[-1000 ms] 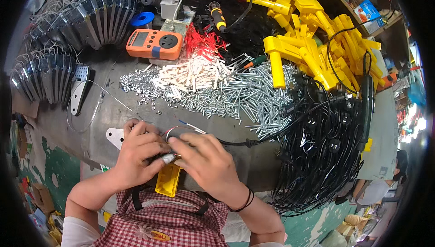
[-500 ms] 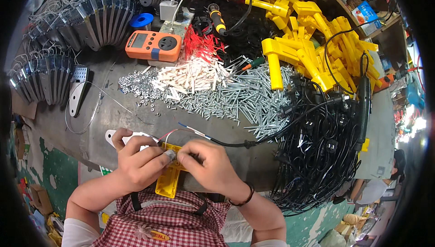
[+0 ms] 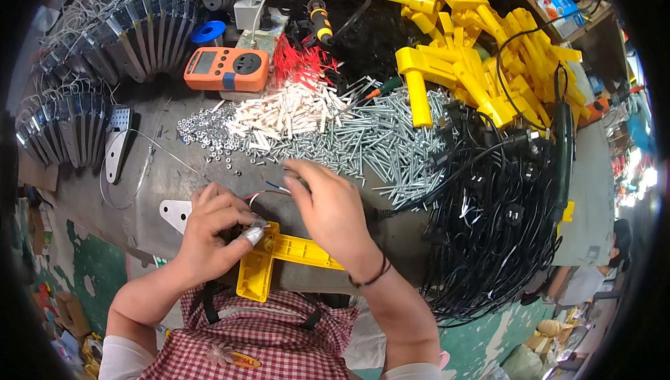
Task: The person assembles a device by soldering wires, installing components into a yellow plastic housing, and securing a metal plate with screws. The person uses a soldering iron and an electric screwdriver to complete the assembly.
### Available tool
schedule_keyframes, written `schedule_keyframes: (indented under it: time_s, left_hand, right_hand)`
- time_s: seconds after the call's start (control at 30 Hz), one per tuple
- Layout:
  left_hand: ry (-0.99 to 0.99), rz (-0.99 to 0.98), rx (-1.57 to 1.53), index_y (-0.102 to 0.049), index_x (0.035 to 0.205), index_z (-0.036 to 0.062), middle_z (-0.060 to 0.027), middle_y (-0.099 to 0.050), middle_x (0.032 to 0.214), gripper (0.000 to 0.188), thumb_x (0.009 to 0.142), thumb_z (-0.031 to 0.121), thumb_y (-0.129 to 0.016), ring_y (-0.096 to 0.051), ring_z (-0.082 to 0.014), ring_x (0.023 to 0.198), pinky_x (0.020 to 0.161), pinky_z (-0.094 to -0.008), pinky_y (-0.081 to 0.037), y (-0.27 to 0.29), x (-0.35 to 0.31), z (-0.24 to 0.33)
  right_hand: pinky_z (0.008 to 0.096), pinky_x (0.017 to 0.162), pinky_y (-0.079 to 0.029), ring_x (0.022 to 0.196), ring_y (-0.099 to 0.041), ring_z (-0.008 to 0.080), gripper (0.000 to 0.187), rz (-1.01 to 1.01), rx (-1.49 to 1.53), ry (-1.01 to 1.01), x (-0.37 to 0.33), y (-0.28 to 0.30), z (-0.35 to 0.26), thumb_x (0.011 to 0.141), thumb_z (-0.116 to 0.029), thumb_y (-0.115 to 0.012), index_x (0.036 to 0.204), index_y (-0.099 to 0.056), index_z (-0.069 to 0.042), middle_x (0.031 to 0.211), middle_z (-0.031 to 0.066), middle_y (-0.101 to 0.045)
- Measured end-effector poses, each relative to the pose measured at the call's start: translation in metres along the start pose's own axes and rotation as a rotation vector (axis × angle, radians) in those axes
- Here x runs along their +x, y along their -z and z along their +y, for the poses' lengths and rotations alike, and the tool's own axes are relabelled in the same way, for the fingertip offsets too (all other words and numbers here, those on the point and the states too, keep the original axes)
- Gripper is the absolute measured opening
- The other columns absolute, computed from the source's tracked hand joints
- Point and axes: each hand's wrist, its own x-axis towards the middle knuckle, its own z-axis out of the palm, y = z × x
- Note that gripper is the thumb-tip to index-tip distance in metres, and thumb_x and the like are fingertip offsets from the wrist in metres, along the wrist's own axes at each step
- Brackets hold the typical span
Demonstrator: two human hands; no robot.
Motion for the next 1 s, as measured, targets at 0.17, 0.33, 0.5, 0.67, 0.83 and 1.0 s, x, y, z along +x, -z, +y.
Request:
schedule_keyframes:
  time_s: [0.17,0.33,0.5,0.67,0.83,1.0]
  left_hand:
    - [-0.013,0.007,0.014,-0.068,0.082,0.0105,-0.0004,-0.061,0.086,0.015,0.068,0.013,-0.068,-0.05,-0.0222,0.086,0.083,-0.0377,-0.03,-0.001,0.001,0.001]
    - [0.048,0.002,-0.015,-0.066,0.082,0.0093,-0.0014,-0.06,0.085,0.014,0.068,0.013,-0.068,-0.05,-0.0223,0.085,0.082,-0.0377,-0.031,-0.003,0.0,-0.003]
    - [0.047,0.009,-0.039,-0.065,0.082,0.0084,-0.002,-0.059,0.083,0.015,0.068,0.012,-0.068,-0.05,-0.0227,0.084,0.081,-0.038,-0.031,-0.003,0.003,-0.002]
    - [0.048,0.003,-0.042,-0.065,0.081,0.0081,-0.0022,-0.058,0.081,0.015,0.067,0.012,-0.068,-0.05,-0.023,0.084,0.081,-0.0384,-0.031,-0.004,0.002,-0.002]
    - [0.022,0.05,0.005,-0.065,0.08,0.0076,-0.003,-0.058,0.081,0.015,0.066,0.011,-0.068,-0.049,-0.0239,0.085,0.081,-0.0394,-0.031,-0.005,0.001,-0.001]
    - [0.012,0.052,0.05,-0.064,0.083,0.0082,-0.0031,-0.059,0.085,0.018,0.066,0.011,-0.069,-0.05,-0.0242,0.088,0.083,-0.0407,-0.031,-0.004,-0.002,0.001]
  right_hand:
    - [0.0296,0.063,-0.048,0.066,-0.062,0.0232,0.02,-0.211,0.175,-0.061,0.011,-0.002,0.012,0.082,-0.007,-0.063,0.102,-0.063,-0.002,0.081,0.012,-0.066]
    - [0.0243,0.059,-0.045,0.064,-0.058,0.0098,0.014,-0.204,0.34,-0.227,-0.007,0.01,-0.009,0.081,-0.004,-0.065,0.094,-0.065,-0.001,0.08,0.0066,-0.061]
    - [0.0187,0.061,-0.043,0.068,-0.054,0.005,0.013,-0.256,0.329,-0.142,-0.026,0.003,-0.011,0.08,0.002,-0.065,0.093,-0.065,0.002,0.084,0.0027,-0.06]
    - [0.0247,0.056,-0.041,0.06,-0.05,0.01,0.009,-0.191,0.312,-0.075,-0.028,0.0,-0.012,0.081,-0.006,-0.066,0.089,-0.064,-0.002,0.075,0.0044,-0.055]
    - [0.026,0.052,-0.038,0.055,-0.046,0.0115,0.01,-0.156,0.208,-0.082,-0.03,0.0,-0.018,0.08,-0.008,-0.067,0.088,-0.064,-0.002,0.071,0.0048,-0.052]
    - [0.0242,0.05,-0.033,0.054,-0.04,0.0072,0.008,-0.127,0.289,-0.077,-0.033,-0.006,-0.016,0.081,-0.007,-0.066,0.087,-0.063,-0.002,0.071,0.002,-0.05]
